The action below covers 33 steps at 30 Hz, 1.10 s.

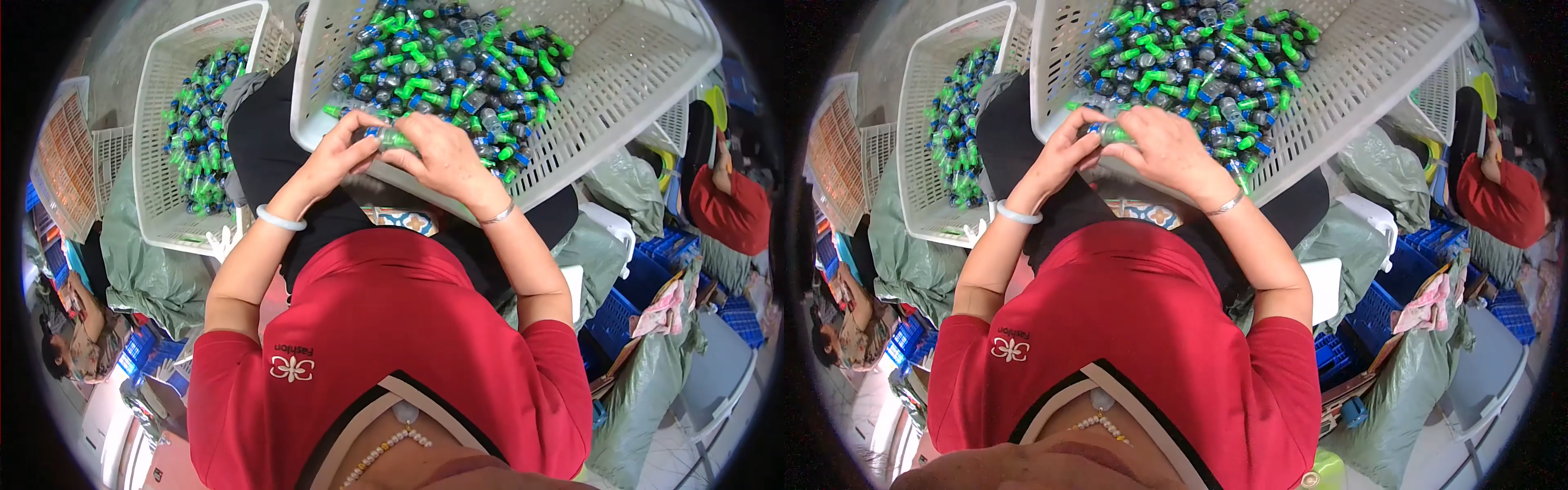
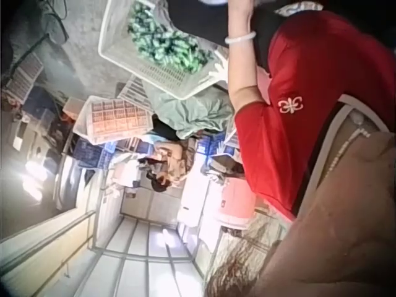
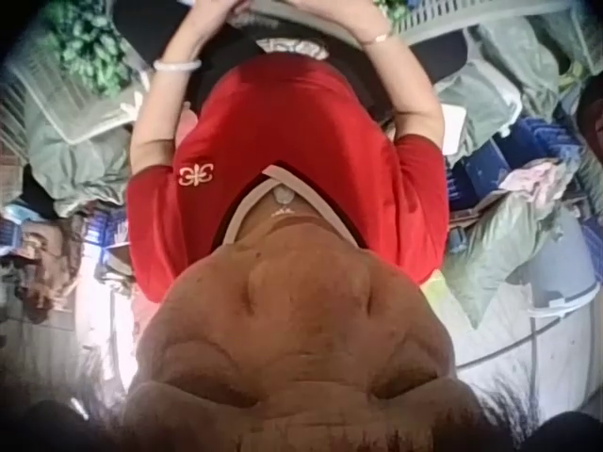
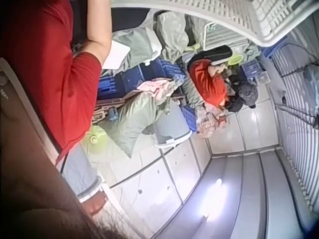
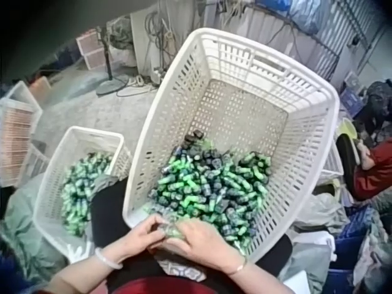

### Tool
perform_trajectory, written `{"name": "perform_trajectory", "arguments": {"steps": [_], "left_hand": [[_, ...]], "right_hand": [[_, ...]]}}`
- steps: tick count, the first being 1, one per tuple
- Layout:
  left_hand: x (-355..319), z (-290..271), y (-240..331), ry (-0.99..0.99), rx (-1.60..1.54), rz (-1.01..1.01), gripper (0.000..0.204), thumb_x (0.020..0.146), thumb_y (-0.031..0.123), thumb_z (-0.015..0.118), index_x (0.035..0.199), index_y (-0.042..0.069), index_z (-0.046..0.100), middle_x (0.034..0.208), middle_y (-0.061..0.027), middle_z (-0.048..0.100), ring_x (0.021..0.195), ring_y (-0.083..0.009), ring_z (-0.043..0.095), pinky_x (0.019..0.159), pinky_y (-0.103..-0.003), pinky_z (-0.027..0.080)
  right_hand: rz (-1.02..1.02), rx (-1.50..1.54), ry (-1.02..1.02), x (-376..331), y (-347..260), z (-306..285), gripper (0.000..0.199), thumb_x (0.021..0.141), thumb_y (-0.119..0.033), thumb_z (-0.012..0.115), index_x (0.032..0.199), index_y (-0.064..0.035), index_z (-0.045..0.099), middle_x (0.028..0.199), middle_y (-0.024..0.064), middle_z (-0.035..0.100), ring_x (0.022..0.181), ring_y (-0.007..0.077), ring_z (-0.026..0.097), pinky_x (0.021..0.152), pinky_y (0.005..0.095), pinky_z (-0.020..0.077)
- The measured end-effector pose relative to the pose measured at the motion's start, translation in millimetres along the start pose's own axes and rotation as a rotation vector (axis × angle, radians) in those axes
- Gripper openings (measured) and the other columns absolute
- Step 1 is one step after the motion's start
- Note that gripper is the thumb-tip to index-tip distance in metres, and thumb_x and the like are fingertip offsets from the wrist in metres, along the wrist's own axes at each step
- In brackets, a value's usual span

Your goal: Sorting small green and blue plastic components into baskets and bags.

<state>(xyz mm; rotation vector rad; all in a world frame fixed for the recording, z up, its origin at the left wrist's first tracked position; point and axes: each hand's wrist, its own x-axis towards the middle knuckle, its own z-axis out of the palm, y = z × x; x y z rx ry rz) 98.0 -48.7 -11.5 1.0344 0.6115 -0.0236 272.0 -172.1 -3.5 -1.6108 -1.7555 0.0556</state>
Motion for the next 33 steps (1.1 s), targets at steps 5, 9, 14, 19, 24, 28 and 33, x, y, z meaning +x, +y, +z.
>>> {"name": "perform_trajectory", "arguments": {"steps": [5,9,14,19,24,28,33], "left_hand": [[-21,16,-7,0.002,0.275,0.34,0.034,0.09,0.01,0.062,0.121,0.003,0.05,0.106,-0.0078,0.055,0.098,-0.0171,0.056,0.083,-0.028,0.047],[-29,26,-15,0.077,0.667,0.619,0.036,0.089,0.008,0.063,0.122,0.003,0.05,0.108,-0.0079,0.055,0.101,-0.0167,0.055,0.087,-0.028,0.046],[-39,24,-25,0.111,0.585,0.531,0.036,0.088,0.005,0.062,0.122,0.003,0.052,0.11,-0.0078,0.055,0.103,-0.0147,0.053,0.089,-0.028,0.045],[-54,-28,-2,0.669,0.593,0.577,0.035,0.09,0.007,0.063,0.122,0.004,0.05,0.101,-0.0038,0.056,0.076,-0.0088,0.051,0.065,-0.022,0.044],[-77,-161,16,1.083,1.223,0.644,0.04,0.089,0.01,0.064,0.123,-0.006,0.05,0.112,-0.0171,0.062,0.098,-0.0238,0.061,0.09,-0.035,0.049],[-70,-113,27,0.84,0.904,0.858,0.03,0.094,0.01,0.058,0.119,-0.005,0.054,0.115,-0.0169,0.062,0.102,-0.0221,0.061,0.092,-0.033,0.048],[-22,86,6,0.176,0.663,0.586,0.019,0.095,0.004,0.055,0.112,-0.002,0.058,0.109,-0.0101,0.063,0.097,-0.0165,0.062,0.088,-0.028,0.049]], "right_hand": [[0.4,0.448,-0.184,-22,-20,1,0.036,0.096,-0.039,0.054,0.086,-0.0047,0.058,0.065,0.001,0.051,0.059,0.0121,0.051,0.053,0.0292,0.0422],[0.896,1.071,-0.229,-30,-36,-3,0.033,0.097,-0.04,0.053,0.091,-0.008,0.058,0.063,-0.0036,0.049,0.054,0.0062,0.045,0.051,0.0234,0.0365],[1.051,1.15,-0.232,-42,-54,1,0.032,0.095,-0.038,0.056,0.097,-0.0061,0.059,0.063,-0.0025,0.049,0.055,0.0069,0.046,0.05,0.0244,0.0369],[0.793,0.592,0.12,-88,-78,-37,0.026,0.089,-0.027,0.064,0.101,-0.0048,0.059,0.071,0.004,0.057,0.061,0.0166,0.056,0.055,0.0306,0.0449],[0.676,-0.215,0.489,-190,-75,-102,0.013,0.083,-0.013,0.067,0.092,-0.0048,0.063,0.084,0.0118,0.063,0.078,0.0279,0.061,0.071,0.0369,0.0484],[1.053,-0.763,0.566,-324,-84,-142,0.018,0.082,-0.011,0.066,0.097,-0.0033,0.061,0.092,0.0139,0.061,0.088,0.0322,0.057,0.079,0.0407,0.0458],[1.432,-0.794,0.385,-409,-136,-131,0.03,0.081,-0.019,0.065,0.106,-0.0044,0.058,0.095,0.0132,0.061,0.093,0.0321,0.055,0.08,0.0459,0.0414]]}}
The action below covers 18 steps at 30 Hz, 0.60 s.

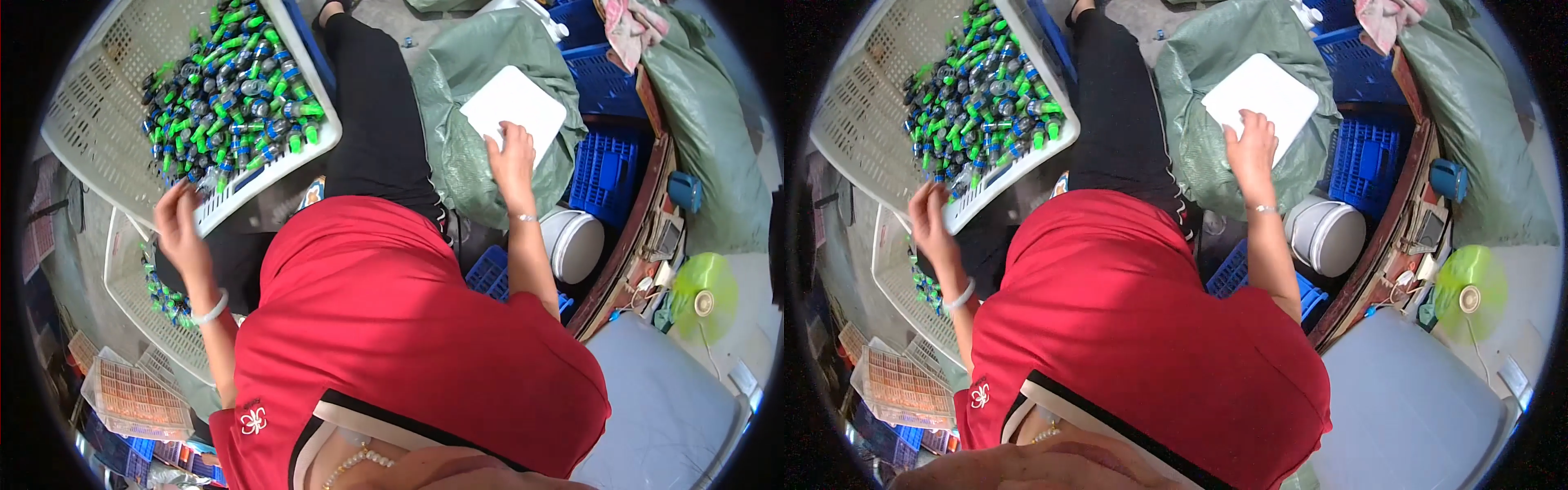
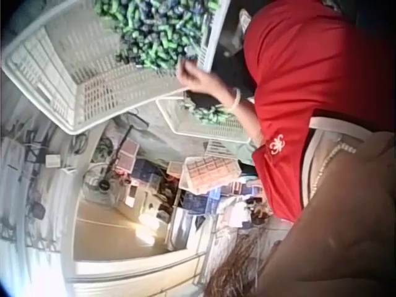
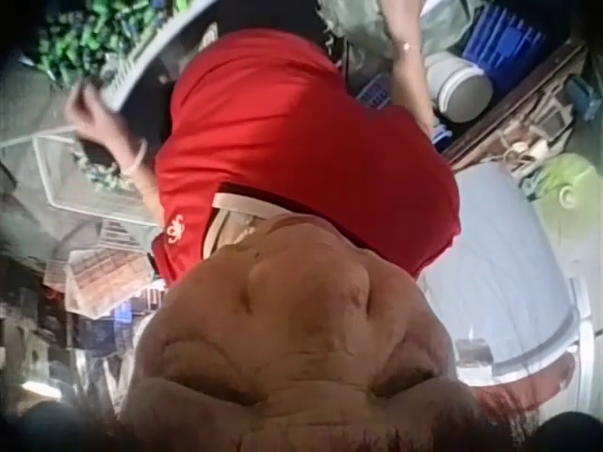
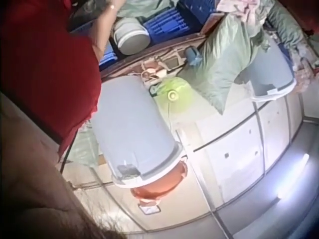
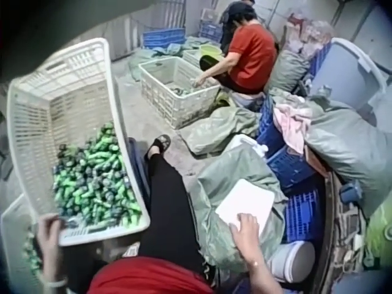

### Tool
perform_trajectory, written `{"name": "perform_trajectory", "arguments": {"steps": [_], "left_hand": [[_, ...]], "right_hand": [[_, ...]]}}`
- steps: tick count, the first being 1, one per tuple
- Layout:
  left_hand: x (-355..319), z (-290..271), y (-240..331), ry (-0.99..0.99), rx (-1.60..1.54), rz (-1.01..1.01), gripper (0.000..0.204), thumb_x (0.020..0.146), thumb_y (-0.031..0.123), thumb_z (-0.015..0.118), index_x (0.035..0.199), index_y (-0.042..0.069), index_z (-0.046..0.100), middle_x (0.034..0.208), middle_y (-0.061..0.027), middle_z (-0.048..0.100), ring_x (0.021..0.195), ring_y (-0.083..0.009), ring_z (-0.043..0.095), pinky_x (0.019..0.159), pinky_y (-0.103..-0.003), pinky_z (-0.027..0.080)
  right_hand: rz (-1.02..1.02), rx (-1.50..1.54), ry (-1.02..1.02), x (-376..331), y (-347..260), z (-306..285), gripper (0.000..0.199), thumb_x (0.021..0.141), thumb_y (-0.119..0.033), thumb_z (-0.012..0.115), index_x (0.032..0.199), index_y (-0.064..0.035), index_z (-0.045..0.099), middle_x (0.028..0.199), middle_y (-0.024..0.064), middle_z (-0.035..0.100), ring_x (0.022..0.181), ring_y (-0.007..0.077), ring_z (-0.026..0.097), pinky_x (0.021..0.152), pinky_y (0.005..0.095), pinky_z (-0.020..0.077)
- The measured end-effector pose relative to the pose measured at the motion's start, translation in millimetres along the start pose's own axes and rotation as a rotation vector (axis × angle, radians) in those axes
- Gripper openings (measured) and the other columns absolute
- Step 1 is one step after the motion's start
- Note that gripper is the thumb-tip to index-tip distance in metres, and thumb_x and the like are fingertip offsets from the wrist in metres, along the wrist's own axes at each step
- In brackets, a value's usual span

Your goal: Sorting small green and blue plastic components into baskets and bags.

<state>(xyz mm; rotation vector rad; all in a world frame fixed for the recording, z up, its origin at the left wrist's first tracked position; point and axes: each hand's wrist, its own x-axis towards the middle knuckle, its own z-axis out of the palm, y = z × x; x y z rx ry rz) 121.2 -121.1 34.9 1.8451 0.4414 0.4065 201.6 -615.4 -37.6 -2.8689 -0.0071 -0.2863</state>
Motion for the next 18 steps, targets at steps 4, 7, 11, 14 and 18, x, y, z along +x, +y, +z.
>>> {"name": "perform_trajectory", "arguments": {"steps": [4,7,11,14,18], "left_hand": [[7,110,41,-0.547,-0.11,0.021,0.018,0.094,0.004,0.055,0.111,-0.001,0.06,0.102,-0.0075,0.063,0.093,-0.0151,0.064,0.082,-0.026,0.051],[6,175,62,-0.897,-0.094,0.041,0.017,0.095,0.004,0.053,0.111,0.0,0.058,0.102,-0.0071,0.063,0.095,-0.0155,0.062,0.084,-0.028,0.05],[1,220,73,-1.103,0.023,0.161,0.017,0.095,0.005,0.054,0.111,0.001,0.059,0.101,-0.0074,0.063,0.095,-0.015,0.062,0.083,-0.028,0.05],[-3,225,70,-1.169,0.066,0.195,0.018,0.095,0.005,0.054,0.111,0.001,0.059,0.101,-0.0072,0.063,0.095,-0.0148,0.062,0.083,-0.028,0.05],[-3,220,63,-1.187,0.059,0.112,0.018,0.095,0.007,0.054,0.112,0.001,0.059,0.102,-0.0069,0.063,0.095,-0.015,0.061,0.083,-0.028,0.049]], "right_hand": [[-0.099,-0.071,-0.322,-40,-7,5,0.034,0.076,-0.016,0.066,0.108,-0.0076,0.059,0.093,0.0087,0.061,0.091,0.0269,0.056,0.08,0.0441,0.0393],[-0.213,-0.203,-0.237,-65,-8,23,0.036,0.074,-0.015,0.066,0.109,-0.0089,0.059,0.091,0.0064,0.061,0.09,0.0249,0.055,0.081,0.0433,0.0381],[-0.275,-0.27,-0.168,-63,14,31,0.032,0.075,-0.018,0.066,0.105,-0.0075,0.06,0.086,0.0059,0.059,0.086,0.0237,0.053,0.081,0.0425,0.037],[-0.278,-0.251,-0.104,-41,39,15,0.033,0.076,-0.022,0.068,0.103,-0.006,0.061,0.084,0.0069,0.058,0.084,0.0241,0.052,0.08,0.0429,0.0364],[-0.064,-0.29,0.317,8,50,-54,0.026,0.081,-0.021,0.069,0.101,-0.0059,0.063,0.084,0.0103,0.06,0.082,0.0268,0.054,0.076,0.0416,0.0381]]}}
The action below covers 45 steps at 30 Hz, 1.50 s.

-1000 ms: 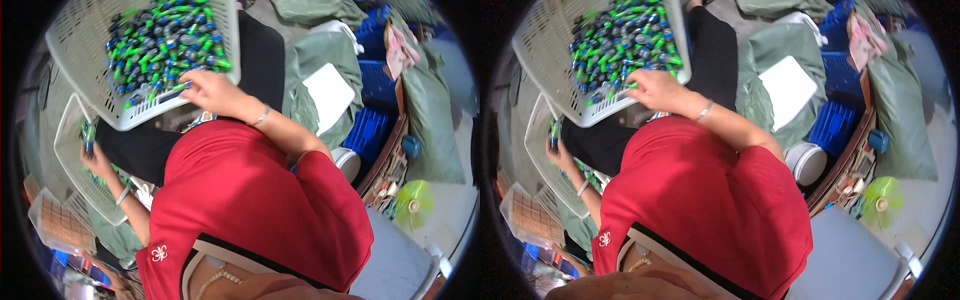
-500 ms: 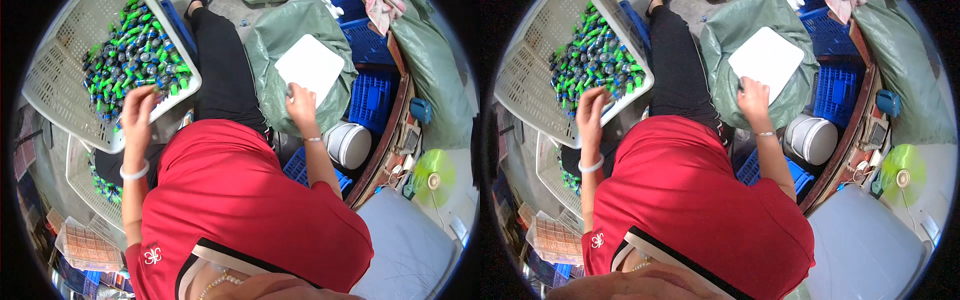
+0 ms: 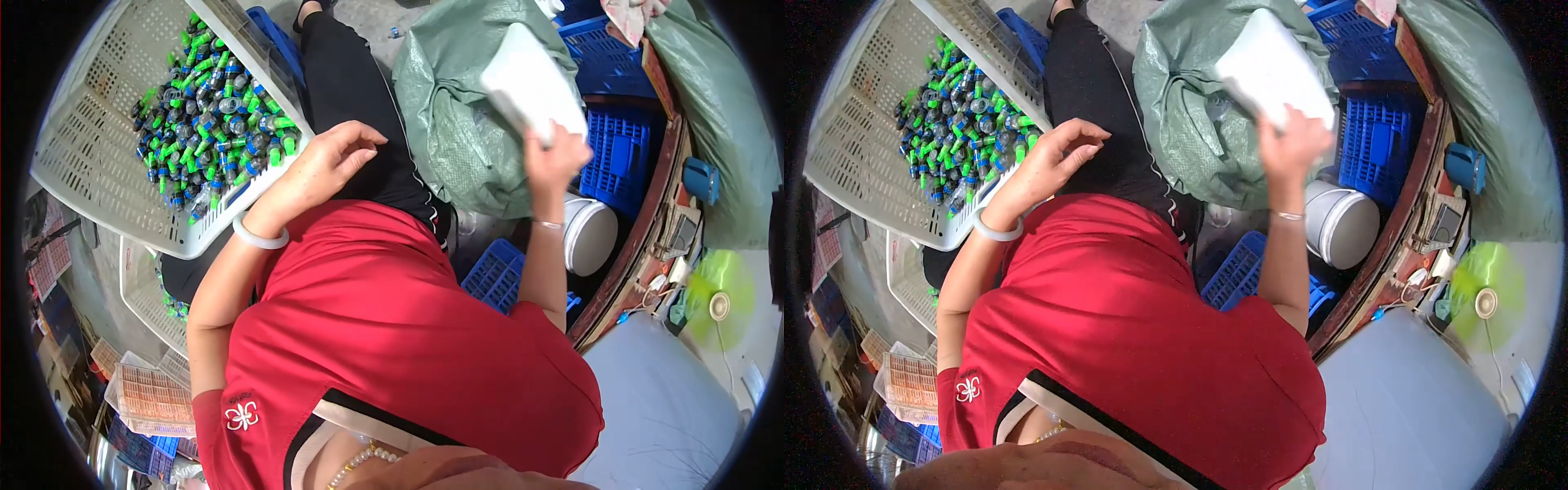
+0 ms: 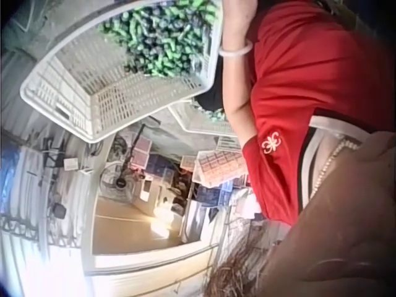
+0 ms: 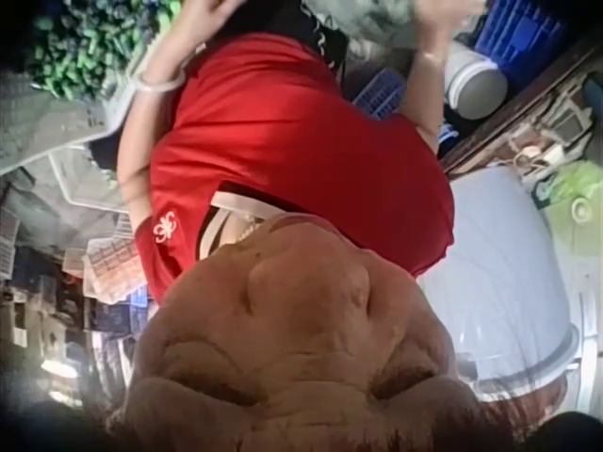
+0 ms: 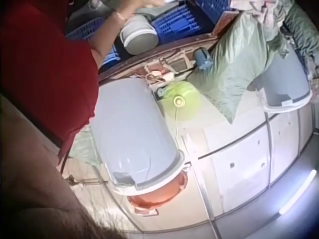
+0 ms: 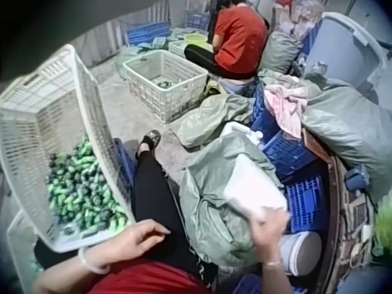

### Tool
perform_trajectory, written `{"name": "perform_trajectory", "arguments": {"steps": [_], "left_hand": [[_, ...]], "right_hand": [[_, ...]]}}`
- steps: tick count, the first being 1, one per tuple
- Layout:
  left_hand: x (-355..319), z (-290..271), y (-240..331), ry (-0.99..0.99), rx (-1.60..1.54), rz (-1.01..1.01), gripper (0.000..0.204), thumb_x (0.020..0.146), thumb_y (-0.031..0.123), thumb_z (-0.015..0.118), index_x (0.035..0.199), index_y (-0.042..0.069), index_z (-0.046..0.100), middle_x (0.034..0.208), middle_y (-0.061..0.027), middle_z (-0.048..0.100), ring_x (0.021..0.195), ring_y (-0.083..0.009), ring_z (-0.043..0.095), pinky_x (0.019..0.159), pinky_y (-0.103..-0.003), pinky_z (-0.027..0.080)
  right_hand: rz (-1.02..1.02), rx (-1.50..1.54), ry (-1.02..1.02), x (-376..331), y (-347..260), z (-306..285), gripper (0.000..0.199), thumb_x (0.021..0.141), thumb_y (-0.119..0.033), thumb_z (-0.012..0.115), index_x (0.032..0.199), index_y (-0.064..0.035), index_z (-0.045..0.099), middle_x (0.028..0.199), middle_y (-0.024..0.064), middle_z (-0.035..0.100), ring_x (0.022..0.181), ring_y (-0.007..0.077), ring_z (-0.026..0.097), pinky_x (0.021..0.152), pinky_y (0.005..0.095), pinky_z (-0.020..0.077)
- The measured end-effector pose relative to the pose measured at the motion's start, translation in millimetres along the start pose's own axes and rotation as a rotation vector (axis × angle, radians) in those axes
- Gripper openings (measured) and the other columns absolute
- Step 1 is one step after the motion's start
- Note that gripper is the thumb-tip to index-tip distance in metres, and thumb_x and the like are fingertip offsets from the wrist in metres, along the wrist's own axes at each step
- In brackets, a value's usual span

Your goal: Sorting small green and blue plastic components into baskets and bags.

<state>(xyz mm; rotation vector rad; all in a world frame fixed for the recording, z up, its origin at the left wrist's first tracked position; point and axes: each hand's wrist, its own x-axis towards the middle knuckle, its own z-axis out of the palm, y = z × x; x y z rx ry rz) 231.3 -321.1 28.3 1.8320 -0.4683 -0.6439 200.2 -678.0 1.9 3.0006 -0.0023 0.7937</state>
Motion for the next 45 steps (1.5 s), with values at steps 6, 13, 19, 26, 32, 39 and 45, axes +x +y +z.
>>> {"name": "perform_trajectory", "arguments": {"steps": [6,13,19,26,32,39,45], "left_hand": [[-19,-6,-16,0.094,-0.403,-0.134,0.033,0.095,0.015,0.058,0.125,0.003,0.052,0.113,-0.0082,0.059,0.101,-0.016,0.059,0.085,-0.029,0.048],[-52,-16,-22,0.287,-0.696,-0.004,0.059,0.09,0.025,0.065,0.138,0.004,0.039,0.126,-0.012,0.052,0.109,-0.0205,0.057,0.091,-0.033,0.048],[-113,-31,-25,1.002,-1.183,-0.187,0.05,0.087,0.013,0.055,0.132,-0.004,0.043,0.124,-0.0179,0.055,0.11,-0.0294,0.058,0.095,-0.04,0.048],[-192,-75,-100,1.273,-1.044,-0.048,0.047,0.095,0.032,0.05,0.128,-0.001,0.048,0.123,-0.0169,0.057,0.112,-0.0311,0.057,0.093,-0.042,0.05],[-177,-87,-107,0.993,-1.208,-0.175,0.048,0.1,0.038,0.045,0.129,0.001,0.047,0.126,-0.0181,0.056,0.101,-0.0257,0.06,0.085,-0.035,0.051],[-123,-47,-44,0.645,-0.688,-0.453,0.041,0.101,0.035,0.044,0.125,0.002,0.05,0.116,-0.0127,0.062,0.085,-0.0154,0.061,0.069,-0.027,0.048],[9,-35,35,0.319,-0.319,-0.07,0.061,0.095,0.037,0.056,0.141,0.003,0.036,0.138,-0.0158,0.047,0.12,-0.0233,0.05,0.098,-0.038,0.042]], "right_hand": [[0.657,0.983,0.287,48,24,-52,0.029,0.09,-0.029,0.063,0.103,-0.0035,0.062,0.093,0.0071,0.06,0.079,0.0186,0.053,0.077,0.0354,0.0444],[0.651,2.388,0.105,65,-82,-67,0.054,0.098,-0.043,0.043,0.136,-0.0048,0.04,0.122,0.0123,0.055,0.112,0.027,0.052,0.097,0.0466,0.0409],[0.552,2.649,-0.456,41,-204,-30,0.035,0.096,-0.023,0.049,0.124,-0.0017,0.05,0.111,0.007,0.058,0.098,0.0198,0.057,0.084,0.0335,0.0479],[0.118,1.335,-0.225,62,-177,-3,0.034,0.088,-0.014,0.064,0.118,-0.0013,0.054,0.107,0.0088,0.058,0.093,0.0168,0.057,0.082,0.0292,0.0476],[1.154,1.207,-0.33,1,-11,181,0.038,0.089,-0.018,0.066,0.12,-0.0014,0.051,0.109,0.0127,0.056,0.095,0.0194,0.057,0.077,0.0327,0.0489],[1.105,1.879,-0.131,69,-19,236,0.038,0.092,-0.022,0.058,0.126,-0.0045,0.055,0.127,0.0126,0.057,0.114,0.0241,0.055,0.099,0.0403,0.0438],[0.795,2.259,-0.22,176,-35,110,0.026,0.09,-0.007,0.057,0.116,-0.0036,0.061,0.113,0.008,0.065,0.107,0.0239,0.06,0.095,0.0368,0.0473]]}}
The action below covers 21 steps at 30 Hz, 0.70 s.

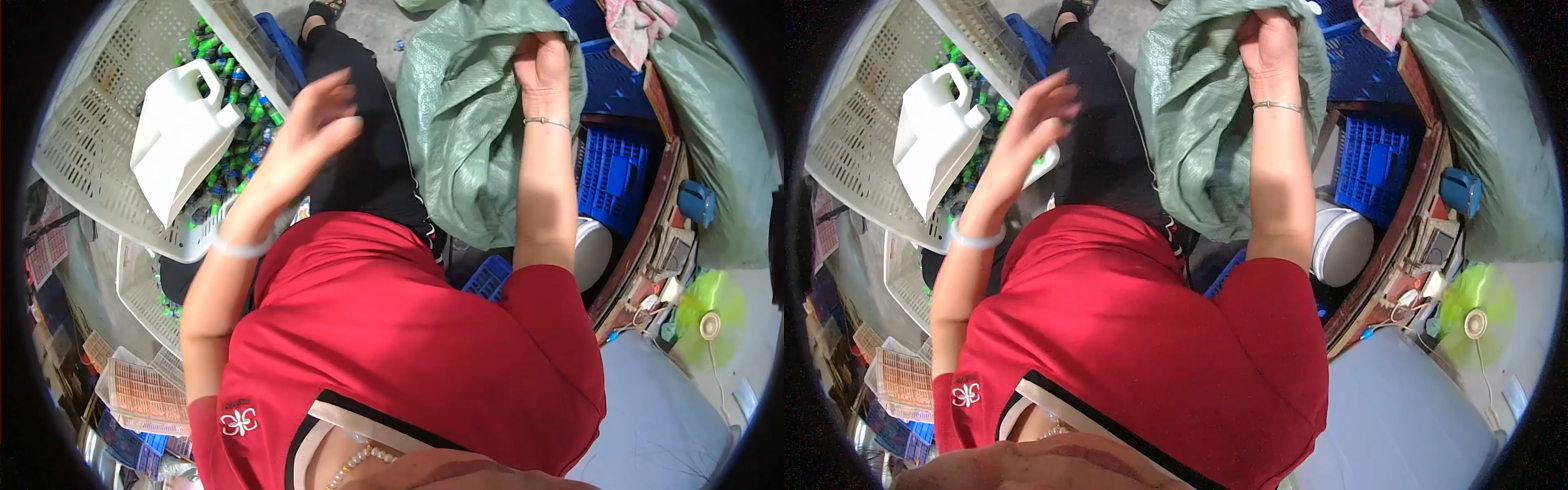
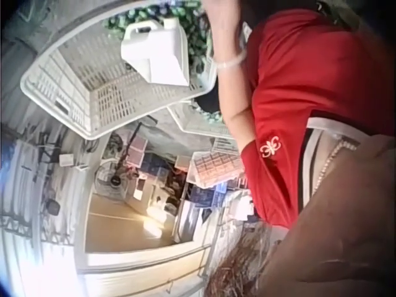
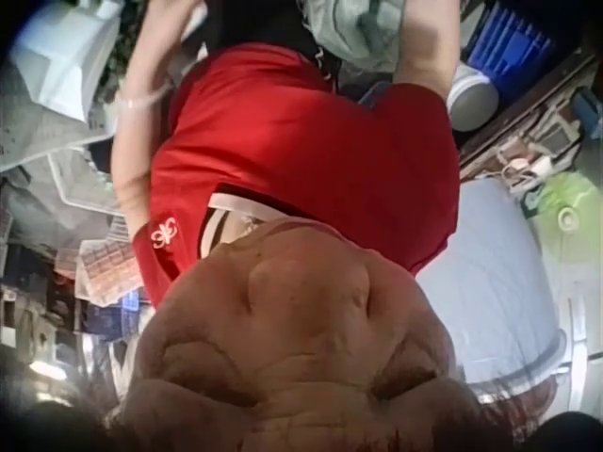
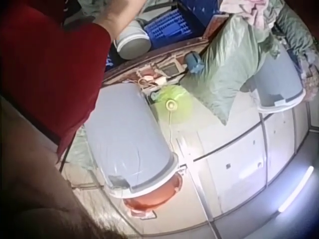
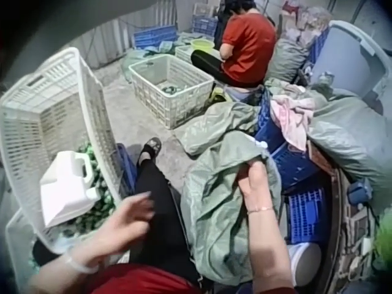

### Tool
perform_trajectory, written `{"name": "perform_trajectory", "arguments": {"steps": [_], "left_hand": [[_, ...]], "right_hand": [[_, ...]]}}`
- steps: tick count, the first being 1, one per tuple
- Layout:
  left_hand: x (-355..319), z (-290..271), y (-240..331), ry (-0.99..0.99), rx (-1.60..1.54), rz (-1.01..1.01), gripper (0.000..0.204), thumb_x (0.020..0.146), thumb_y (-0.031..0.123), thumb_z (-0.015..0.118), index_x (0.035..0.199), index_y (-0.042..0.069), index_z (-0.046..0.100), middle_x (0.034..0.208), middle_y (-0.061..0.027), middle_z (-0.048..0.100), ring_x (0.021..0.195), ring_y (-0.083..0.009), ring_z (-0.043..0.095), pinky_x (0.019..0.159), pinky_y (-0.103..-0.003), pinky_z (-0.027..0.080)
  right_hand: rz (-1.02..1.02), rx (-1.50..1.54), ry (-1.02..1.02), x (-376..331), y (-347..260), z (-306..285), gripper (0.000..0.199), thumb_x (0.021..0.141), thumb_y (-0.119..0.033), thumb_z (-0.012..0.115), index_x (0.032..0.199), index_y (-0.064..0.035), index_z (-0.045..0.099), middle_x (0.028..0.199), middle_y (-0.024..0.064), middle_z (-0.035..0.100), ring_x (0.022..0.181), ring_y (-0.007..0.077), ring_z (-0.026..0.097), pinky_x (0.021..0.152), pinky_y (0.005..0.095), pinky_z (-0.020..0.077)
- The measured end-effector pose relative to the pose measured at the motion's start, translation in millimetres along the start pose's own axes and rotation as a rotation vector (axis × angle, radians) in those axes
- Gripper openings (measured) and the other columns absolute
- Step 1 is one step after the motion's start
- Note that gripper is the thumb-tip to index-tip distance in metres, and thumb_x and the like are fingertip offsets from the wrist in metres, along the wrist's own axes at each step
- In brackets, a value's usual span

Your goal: Sorting small green and blue plastic components into baskets and bags.

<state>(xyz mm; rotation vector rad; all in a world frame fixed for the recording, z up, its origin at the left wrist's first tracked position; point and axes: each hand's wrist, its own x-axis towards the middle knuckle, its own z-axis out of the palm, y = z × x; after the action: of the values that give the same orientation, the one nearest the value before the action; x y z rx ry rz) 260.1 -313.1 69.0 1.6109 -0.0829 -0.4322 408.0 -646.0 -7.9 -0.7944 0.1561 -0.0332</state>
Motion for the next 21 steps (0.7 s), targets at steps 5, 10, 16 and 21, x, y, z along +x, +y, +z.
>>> {"name": "perform_trajectory", "arguments": {"steps": [5,10,16,21], "left_hand": [[104,90,-27,0.033,0.159,0.211,0.071,0.086,0.031,0.068,0.138,-0.005,0.036,0.139,-0.0236,0.043,0.129,-0.035,0.042,0.106,-0.041,0.036],[146,62,-21,0.232,-0.633,-0.123,0.039,0.095,0.027,0.052,0.118,-0.004,0.058,0.116,-0.0179,0.062,0.11,-0.0283,0.059,0.099,-0.038,0.045],[139,4,-4,-0.091,-0.732,-0.396,0.031,0.09,0.02,0.053,0.111,-0.002,0.06,0.104,-0.0117,0.066,0.093,-0.0207,0.064,0.084,-0.036,0.052],[107,30,-50,-0.638,-0.188,-0.575,0.038,0.087,0.012,0.053,0.122,-0.001,0.057,0.112,-0.0077,0.065,0.091,-0.0173,0.065,0.084,-0.032,0.053]], "right_hand": [[-0.139,-0.521,-0.198,-37,-26,17,0.02,0.088,-0.009,0.06,0.107,-0.0039,0.066,0.106,0.0079,0.068,0.1,0.0241,0.063,0.09,0.0345,0.0489],[-0.301,-1.153,-0.401,-104,-30,63,0.025,0.09,-0.018,0.062,0.11,-0.0037,0.067,0.113,0.0119,0.066,0.105,0.0233,0.062,0.093,0.0342,0.0458],[-0.704,-1.583,-0.259,-124,-30,2,0.039,0.084,-0.023,0.068,0.117,-0.0037,0.063,0.118,0.0145,0.064,0.111,0.0297,0.06,0.097,0.0379,0.0434],[-0.435,-2.074,-0.326,-66,4,-41,0.049,0.079,-0.026,0.068,0.122,-0.0036,0.058,0.121,0.0172,0.062,0.114,0.0343,0.056,0.101,0.043,0.0402]]}}
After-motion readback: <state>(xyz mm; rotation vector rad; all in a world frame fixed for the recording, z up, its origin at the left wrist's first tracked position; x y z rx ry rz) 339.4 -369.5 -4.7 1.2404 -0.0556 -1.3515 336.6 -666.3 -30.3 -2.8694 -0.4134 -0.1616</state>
